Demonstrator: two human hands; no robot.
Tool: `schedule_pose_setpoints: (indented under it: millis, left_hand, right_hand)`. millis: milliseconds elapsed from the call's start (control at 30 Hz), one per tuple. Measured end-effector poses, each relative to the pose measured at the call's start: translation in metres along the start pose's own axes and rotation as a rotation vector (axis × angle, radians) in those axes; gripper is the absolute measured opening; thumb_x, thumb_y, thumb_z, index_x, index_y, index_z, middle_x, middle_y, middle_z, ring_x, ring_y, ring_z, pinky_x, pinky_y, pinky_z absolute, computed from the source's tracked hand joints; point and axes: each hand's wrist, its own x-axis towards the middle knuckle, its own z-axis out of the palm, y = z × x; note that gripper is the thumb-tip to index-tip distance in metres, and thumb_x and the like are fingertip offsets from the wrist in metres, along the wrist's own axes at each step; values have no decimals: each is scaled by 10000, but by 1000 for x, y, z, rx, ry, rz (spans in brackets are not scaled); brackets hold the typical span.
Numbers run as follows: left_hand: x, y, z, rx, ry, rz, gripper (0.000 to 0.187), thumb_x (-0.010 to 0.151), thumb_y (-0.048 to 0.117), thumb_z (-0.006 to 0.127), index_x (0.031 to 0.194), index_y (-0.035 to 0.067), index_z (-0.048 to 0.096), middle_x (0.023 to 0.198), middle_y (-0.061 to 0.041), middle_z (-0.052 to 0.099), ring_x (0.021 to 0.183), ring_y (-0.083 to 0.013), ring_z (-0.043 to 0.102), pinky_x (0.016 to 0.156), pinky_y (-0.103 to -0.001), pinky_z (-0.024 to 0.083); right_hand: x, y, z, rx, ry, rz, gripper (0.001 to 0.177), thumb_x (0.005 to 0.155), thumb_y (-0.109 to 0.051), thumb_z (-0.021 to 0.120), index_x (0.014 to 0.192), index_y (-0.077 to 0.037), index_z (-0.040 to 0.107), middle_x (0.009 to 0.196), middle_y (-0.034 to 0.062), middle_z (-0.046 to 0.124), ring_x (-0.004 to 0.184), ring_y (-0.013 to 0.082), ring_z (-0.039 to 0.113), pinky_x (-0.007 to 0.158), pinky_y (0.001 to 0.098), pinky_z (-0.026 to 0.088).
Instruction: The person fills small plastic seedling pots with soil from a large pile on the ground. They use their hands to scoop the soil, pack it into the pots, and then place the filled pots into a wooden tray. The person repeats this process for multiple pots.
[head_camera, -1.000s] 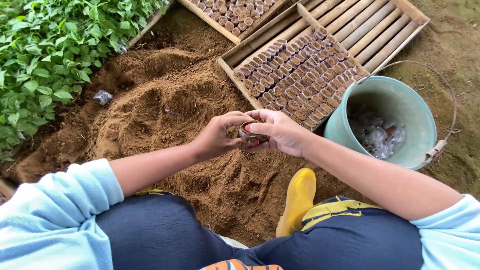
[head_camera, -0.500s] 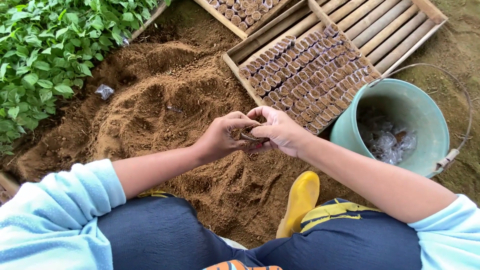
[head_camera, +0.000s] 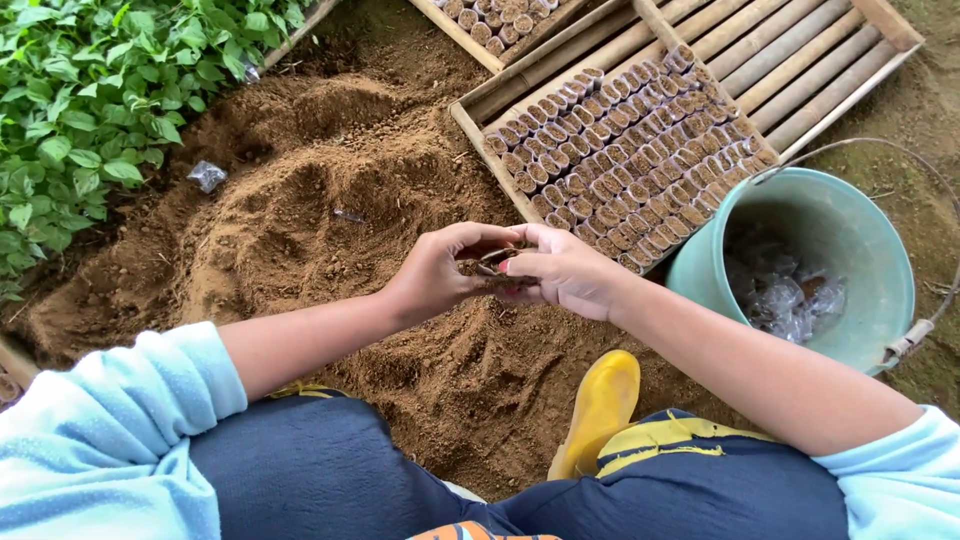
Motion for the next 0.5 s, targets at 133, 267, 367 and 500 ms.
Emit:
schedule_pose_setpoints:
  millis: [133, 267, 367, 500]
  left_hand:
    - [1, 5, 4, -12, 21, 1, 542, 736, 3, 882, 1242, 9, 688, 1070, -185, 740, 1063, -323, 708, 1000, -468, 545]
    - [1, 13, 5, -40, 14, 12, 547, 751, -5, 869, 1258, -9, 666, 1085, -200, 749, 1074, -328, 712, 1012, -472, 543]
    - [1, 10, 5, 15, 26, 19, 574, 747, 31, 883, 1274, 11, 656, 1113, -177, 743, 1099, -312, 699, 1014, -457, 538]
    - [1, -3, 0, 85, 31, -41, 718, 714, 131, 938, 1345, 42, 608, 1235, -151, 685, 1184, -300, 640, 1041, -451, 510]
  right_hand:
    - [0, 2, -10, 43, -12, -6, 485, 857, -1, 666, 1326, 9, 542, 1215, 261, 663, 1013, 359, 706, 871, 501, 628]
    - [-4, 2, -7, 59, 24, -41, 439, 879, -4, 670, 1301, 21, 553, 1187, 233, 679, 1017, 316, 710, 875, 453, 631]
    - [-2, 3, -13, 27, 32, -100, 446, 883, 36, 671, 1310, 44, 541, 1189, 241, 671, 1031, 325, 702, 876, 449, 633]
    - [3, 6, -19, -76, 41, -196, 465, 877, 48, 696, 1319, 29, 551, 1183, 187, 682, 1024, 259, 700, 873, 375, 634]
